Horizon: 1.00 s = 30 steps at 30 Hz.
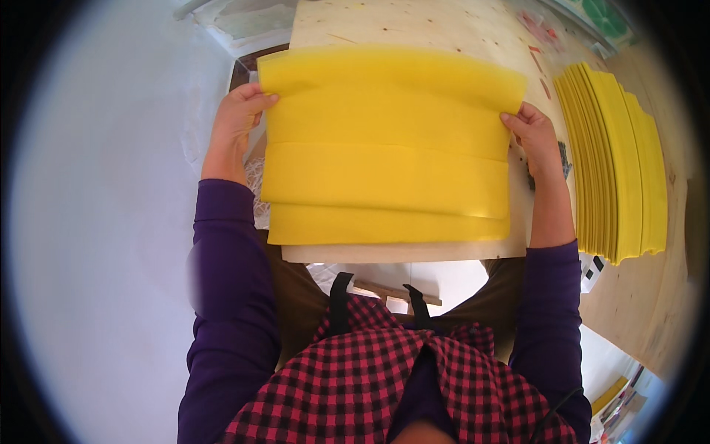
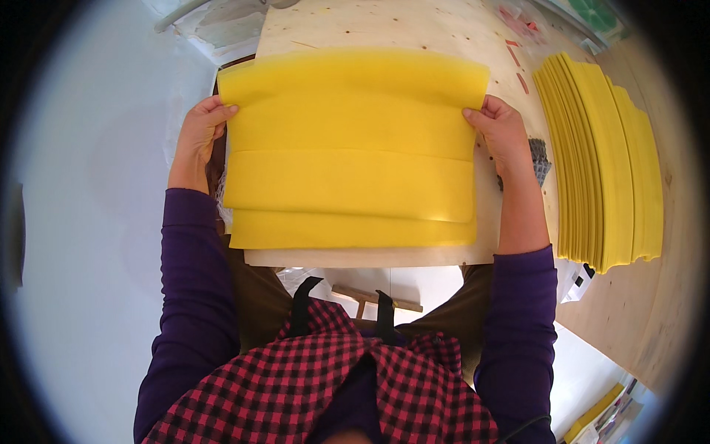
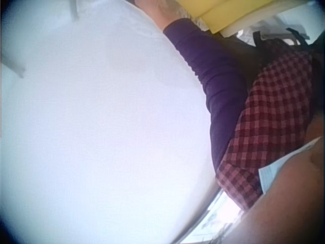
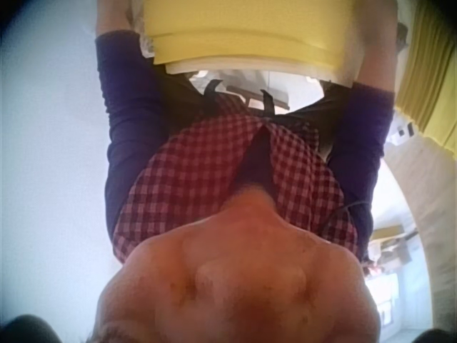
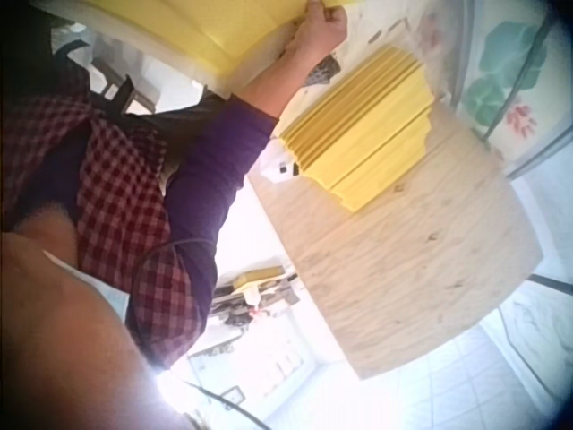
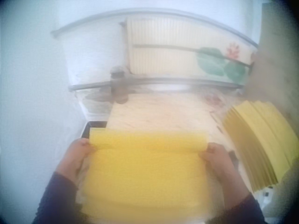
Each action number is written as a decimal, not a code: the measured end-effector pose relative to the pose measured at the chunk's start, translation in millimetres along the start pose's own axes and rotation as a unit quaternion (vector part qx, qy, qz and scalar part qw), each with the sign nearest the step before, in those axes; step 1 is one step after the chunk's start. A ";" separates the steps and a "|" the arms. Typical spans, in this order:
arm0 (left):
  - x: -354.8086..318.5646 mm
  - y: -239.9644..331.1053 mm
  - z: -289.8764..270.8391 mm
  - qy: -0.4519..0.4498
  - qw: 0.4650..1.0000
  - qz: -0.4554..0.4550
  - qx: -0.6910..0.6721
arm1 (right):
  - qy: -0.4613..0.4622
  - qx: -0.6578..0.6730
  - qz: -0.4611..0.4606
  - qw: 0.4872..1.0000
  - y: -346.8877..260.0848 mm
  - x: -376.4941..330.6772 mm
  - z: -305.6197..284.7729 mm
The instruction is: The person folds multiple yellow foam sheets on a wooden table. They align edges, fold each sheet in half, and stack the folded sheets. The person repeats this process for several sheets, maintaining a neat stack.
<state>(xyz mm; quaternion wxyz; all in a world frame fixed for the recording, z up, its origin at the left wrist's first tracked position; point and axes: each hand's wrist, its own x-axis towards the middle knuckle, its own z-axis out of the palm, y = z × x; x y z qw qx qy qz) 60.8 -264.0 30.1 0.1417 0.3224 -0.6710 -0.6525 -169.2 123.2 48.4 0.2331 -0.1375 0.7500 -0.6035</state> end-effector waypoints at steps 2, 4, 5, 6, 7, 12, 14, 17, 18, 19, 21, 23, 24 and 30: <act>-2.2 -0.2 -0.3 -0.004 1.000 0.000 -0.003 | 0.006 -0.037 0.026 0.999 -3.6 -0.6 -3.0; -3.2 -1.5 0.1 -0.004 1.000 0.001 -0.005 | 0.003 -0.046 0.040 0.998 -4.4 -1.3 -4.7; -3.5 -3.0 0.9 -0.002 1.000 -0.001 -0.008 | 0.005 -0.046 0.042 0.998 -4.0 -1.7 -5.0; -3.4 -4.1 1.4 0.005 1.000 -0.004 -0.006 | 0.003 -0.033 0.050 0.998 -3.2 -2.1 -5.0; -3.0 -5.1 1.8 0.001 1.000 -0.001 -0.012 | 0.019 -0.046 0.045 0.998 -1.9 -2.1 -4.2; -2.5 -6.4 1.9 0.007 1.000 0.015 0.011 | 0.026 -0.002 0.025 0.999 3.4 -2.5 -2.0; -3.6 -4.9 1.8 0.009 0.999 0.032 0.014 | 0.015 0.008 0.026 1.000 3.7 -0.2 -2.4; -5.1 -1.8 3.0 0.017 0.999 0.042 0.019 | -0.004 0.033 0.022 0.999 4.9 1.1 -4.1; -5.7 -0.8 3.5 0.022 0.999 0.043 0.025 | -0.011 0.045 0.021 0.999 5.4 1.3 -4.8; -6.2 0.2 4.0 0.018 0.999 0.043 0.019 | -0.009 0.043 0.020 0.999 5.9 1.4 -5.4; -7.5 1.9 4.9 0.016 0.999 0.042 0.024 | -0.014 0.048 0.017 0.999 6.7 1.2 -6.7; -8.7 3.5 4.8 0.003 0.999 0.043 0.023 | -0.008 0.032 0.018 0.999 7.2 1.2 -7.6; -9.2 4.0 4.9 -0.003 0.998 0.049 0.028 | -0.007 0.026 0.017 0.999 7.3 1.3 -7.8; -7.3 1.3 3.4 0.009 0.999 0.036 0.028 | -0.011 0.067 0.005 0.998 9.1 0.9 -7.8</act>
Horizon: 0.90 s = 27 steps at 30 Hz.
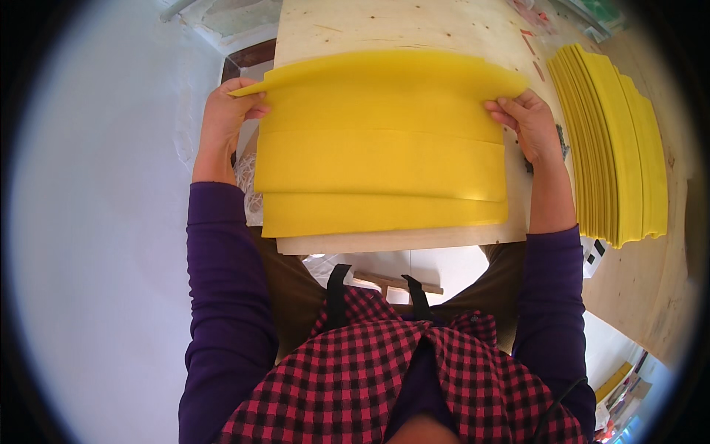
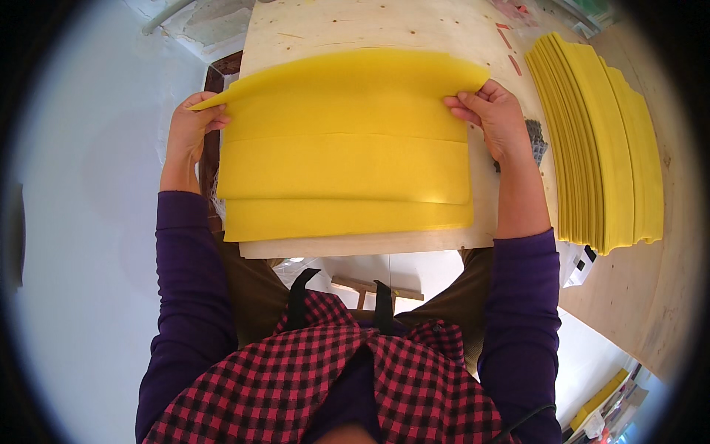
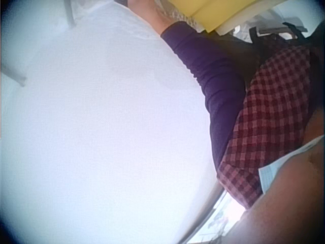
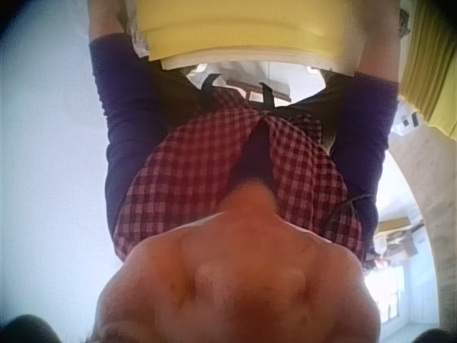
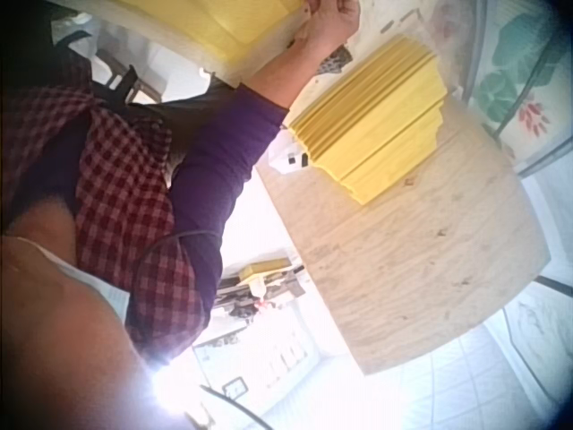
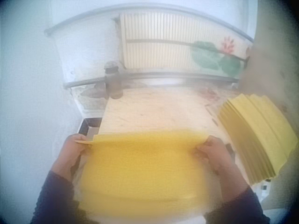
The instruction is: The person folds multiple yellow foam sheets on a wooden table. They align edges, fold each sheet in half, and stack the folded sheets. The person repeats this process for several sheets, maintaining a neat stack.
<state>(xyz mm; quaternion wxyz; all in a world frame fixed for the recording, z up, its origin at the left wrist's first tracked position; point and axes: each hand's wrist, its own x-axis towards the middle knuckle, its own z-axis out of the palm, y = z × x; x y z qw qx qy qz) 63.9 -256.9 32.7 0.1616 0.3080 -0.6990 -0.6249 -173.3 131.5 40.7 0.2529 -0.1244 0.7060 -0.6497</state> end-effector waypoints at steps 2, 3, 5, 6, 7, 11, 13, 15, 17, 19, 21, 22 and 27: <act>0.0 -4.6 -1.3 -0.011 1.000 0.016 -0.014 | -0.004 0.003 0.006 1.000 1.2 -1.0 -2.5; -0.1 -7.2 -2.3 -0.017 0.999 0.025 -0.021 | -0.023 0.018 0.001 1.000 2.2 -1.3 -4.2; -0.6 -11.3 -7.1 -0.034 0.999 0.027 0.008 | -0.048 -0.011 -0.001 0.999 3.8 -0.6 -8.6; -0.5 -13.2 -9.3 -0.039 0.999 0.021 0.030 | -0.063 -0.017 0.000 0.998 5.3 -1.0 -10.9; -0.5 -15.4 -11.1 -0.040 0.998 0.036 0.024 | -0.074 -0.015 -0.012 0.997 7.2 -1.6 -13.0; -4.8 -26.5 -15.2 -0.061 0.994 0.094 0.000 | -0.094 -0.011 -0.020 0.995 14.2 -3.6 -19.9; -7.7 -33.0 -15.5 -0.080 0.989 0.121 -0.012 | -0.098 -0.016 -0.017 0.995 16.6 -4.6 -22.2; -9.3 -38.4 -15.8 -0.088 0.987 0.136 -0.009 | -0.107 -0.011 -0.022 0.994 18.4 -4.9 -22.8; -9.0 -41.9 -16.1 -0.091 0.985 0.144 -0.015 | -0.095 -0.045 -0.039 0.994 19.0 -4.3 -22.0; -7.7 -44.7 -15.9 -0.086 0.985 0.151 -0.003 | -0.093 -0.054 -0.045 0.993 18.3 -5.7 -20.6; -5.8 -46.3 -15.3 -0.071 0.985 0.155 0.028 | -0.081 -0.048 -0.024 0.995 15.1 -8.1 -19.3; -5.1 -46.8 -15.1 -0.066 0.987 0.147 0.020 | -0.083 -0.071 -0.034 0.994 13.0 -9.8 -18.7; -3.0 -49.4 -12.9 -0.072 0.988 0.134 -0.007 | -0.057 -0.114 -0.022 0.992 6.1 -18.0 -14.8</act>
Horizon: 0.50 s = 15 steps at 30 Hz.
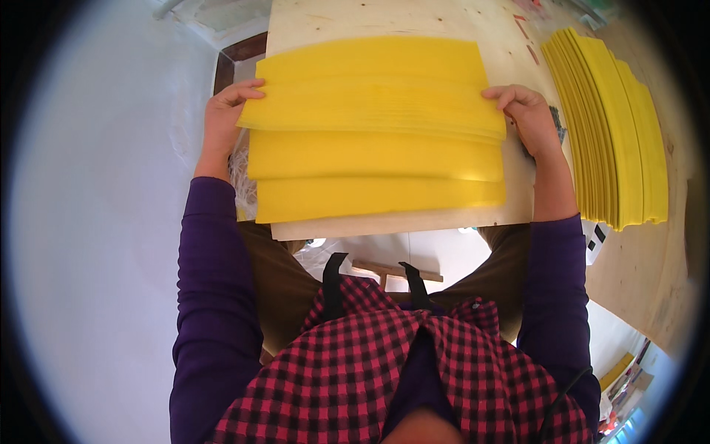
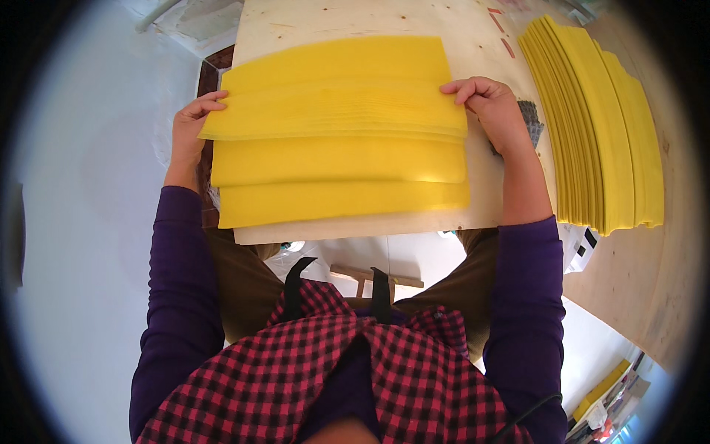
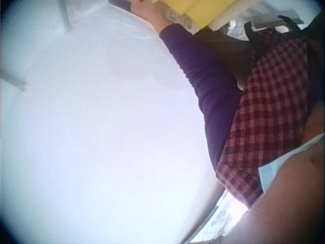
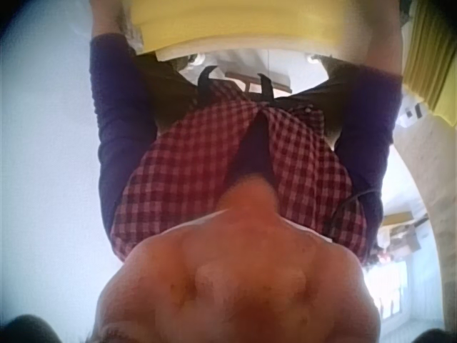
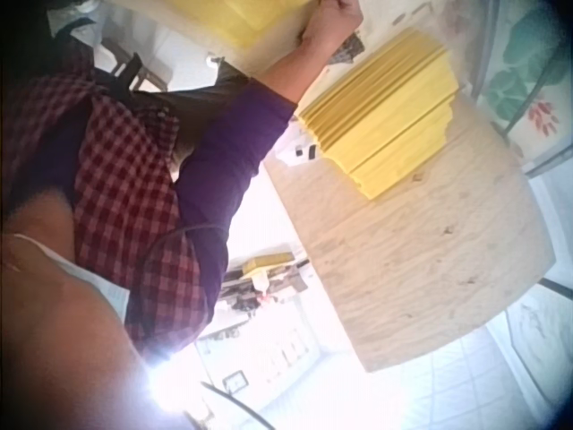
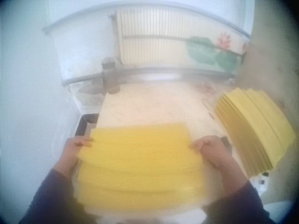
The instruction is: The person folds multiple yellow foam sheets on a wooden table. They align edges, fold each sheet in half, and stack the folded sheets. The person repeats this process for several sheets, maintaining a neat stack.
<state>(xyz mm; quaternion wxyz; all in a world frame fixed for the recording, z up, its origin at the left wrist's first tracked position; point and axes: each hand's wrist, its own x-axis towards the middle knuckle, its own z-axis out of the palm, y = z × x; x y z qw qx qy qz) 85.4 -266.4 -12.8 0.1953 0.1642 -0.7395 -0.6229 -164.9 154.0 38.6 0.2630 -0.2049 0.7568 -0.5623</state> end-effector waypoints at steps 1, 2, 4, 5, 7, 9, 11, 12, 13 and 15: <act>-0.5 0.0 0.1 -0.003 1.000 0.005 -0.002 | -0.004 -0.002 -0.013 1.000 0.1 -0.7 0.7; -0.7 0.5 0.2 -0.004 1.000 0.008 -0.001 | -0.008 -0.005 -0.026 1.000 0.9 -0.9 1.6; -0.9 2.0 0.1 -0.010 1.000 0.007 -0.002 | -0.012 -0.008 -0.039 0.999 3.1 -1.7 0.8; -1.4 3.0 -0.5 -0.013 1.000 0.003 -0.003 | -0.012 -0.010 -0.039 0.999 4.7 -1.5 0.3; -1.4 3.6 -0.2 -0.013 1.000 0.010 0.015 | -0.011 -0.010 -0.044 0.999 7.5 -0.4 -0.5; -1.1 4.2 -0.9 -0.011 0.998 0.042 0.051 | -0.010 -0.006 -0.054 0.998 9.9 2.4 1.1; -0.3 7.8 -5.4 0.008 0.990 0.073 0.120 | -0.009 -0.003 -0.059 0.998 10.3 2.5 1.7; -0.1 10.8 -7.8 0.015 0.984 0.091 0.153 | -0.009 -0.001 -0.061 0.998 10.5 2.1 2.7; 0.0 14.6 -9.8 0.039 0.987 0.063 0.141 | -0.003 0.003 -0.053 0.999 10.3 1.6 3.2; -0.8 25.2 -11.5 0.103 0.987 -0.029 0.122 | 0.008 0.010 -0.037 0.999 9.4 0.3 2.4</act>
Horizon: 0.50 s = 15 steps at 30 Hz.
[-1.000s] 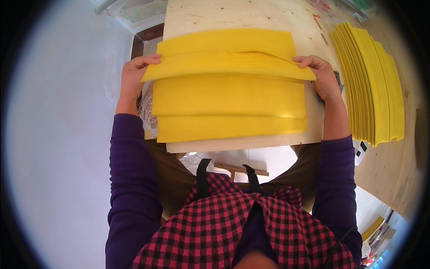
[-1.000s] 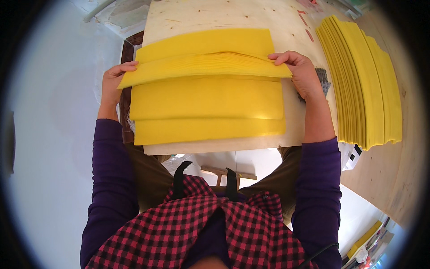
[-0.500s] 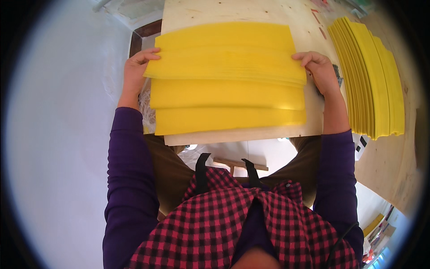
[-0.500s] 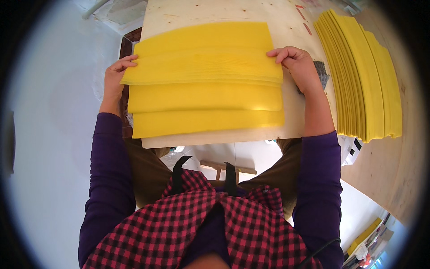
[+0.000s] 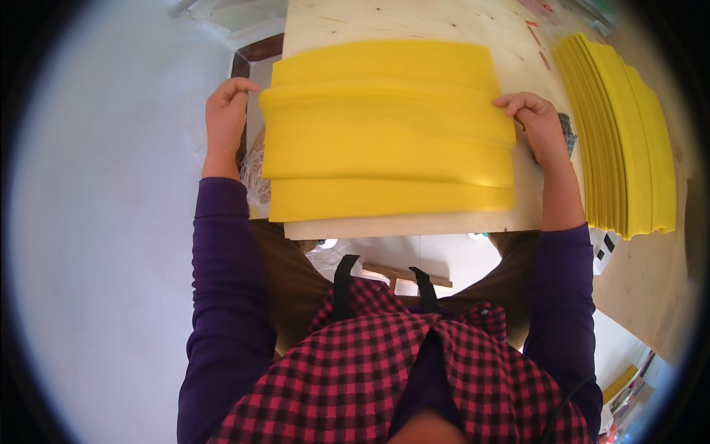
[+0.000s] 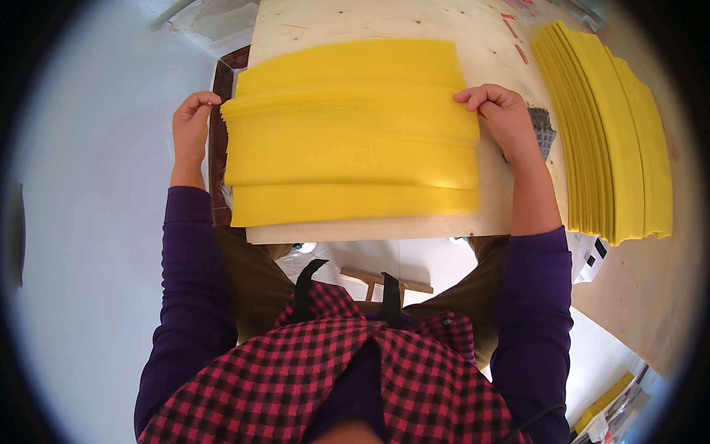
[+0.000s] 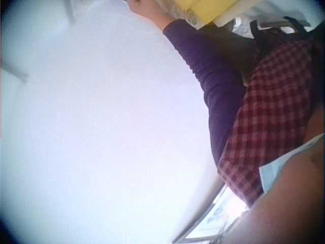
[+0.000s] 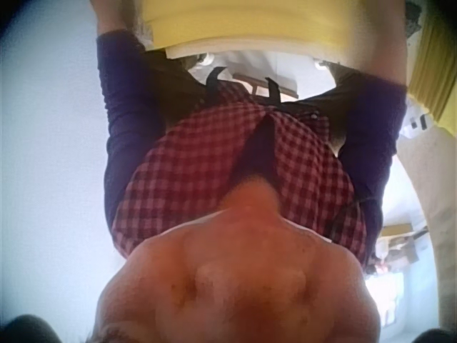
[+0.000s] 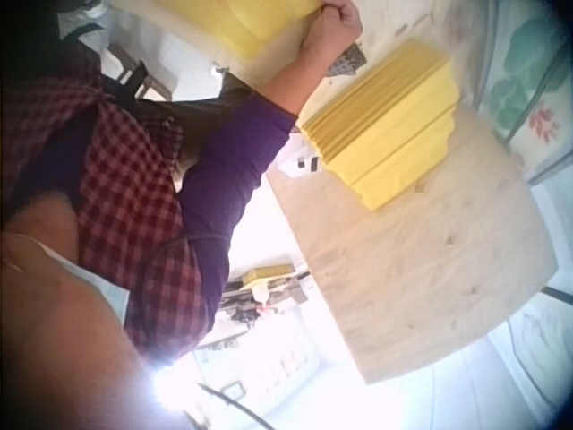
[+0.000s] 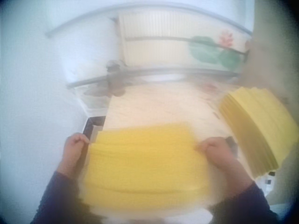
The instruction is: The person folds multiple yellow foam sheets on a wooden table. They align edges, fold each sheet in half, and stack the folded sheets. The person repeats this process for several sheets, maintaining a neat stack.
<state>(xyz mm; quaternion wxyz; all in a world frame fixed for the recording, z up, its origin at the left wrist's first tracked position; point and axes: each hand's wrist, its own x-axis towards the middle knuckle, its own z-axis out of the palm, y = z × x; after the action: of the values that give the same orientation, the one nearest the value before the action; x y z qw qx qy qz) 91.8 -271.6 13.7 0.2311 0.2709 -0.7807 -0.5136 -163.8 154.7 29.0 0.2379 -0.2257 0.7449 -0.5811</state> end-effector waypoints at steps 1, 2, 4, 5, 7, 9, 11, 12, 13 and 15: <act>-2.9 5.2 2.4 0.019 0.998 0.058 -0.021 | 0.000 0.005 0.004 1.000 0.3 0.0 0.3; -7.1 9.9 10.0 0.050 0.995 0.086 -0.030 | 0.001 0.009 0.008 1.000 0.4 0.1 0.0; -12.1 24.0 22.9 0.078 0.990 0.117 -0.011 | -0.007 0.012 0.004 1.000 1.3 1.4 -1.3; -13.7 31.5 29.6 0.051 0.984 0.167 0.036 | -0.015 0.010 -0.005 1.000 2.4 1.5 -1.5; -20.9 43.0 50.0 0.000 0.958 0.255 0.132 | -0.026 0.006 -0.015 1.000 3.9 1.4 -2.7; -31.1 50.7 71.8 -0.061 0.912 0.298 0.274 | -0.030 0.004 -0.020 0.999 4.7 0.6 -2.8; -40.2 56.9 84.9 -0.122 0.878 0.304 0.349 | -0.024 0.004 -0.012 1.000 3.9 -0.3 -2.4; -44.4 59.1 90.0 -0.152 0.874 0.290 0.358 | -0.023 0.013 -0.010 1.000 2.8 -1.2 -2.1; -48.5 60.8 93.8 -0.187 0.870 0.267 0.369 | -0.025 0.001 -0.015 1.000 1.5 -1.6 -1.4; -56.0 63.1 98.5 -0.183 0.857 0.281 0.391 | -0.036 -0.005 -0.029 0.999 -1.8 -3.1 -0.2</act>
<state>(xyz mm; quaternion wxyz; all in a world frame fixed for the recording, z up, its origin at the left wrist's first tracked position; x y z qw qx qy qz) 58.9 -147.4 31.6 0.0937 0.0095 -0.9883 -0.1202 -161.3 156.3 31.0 0.2467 -0.2686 0.7319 -0.5756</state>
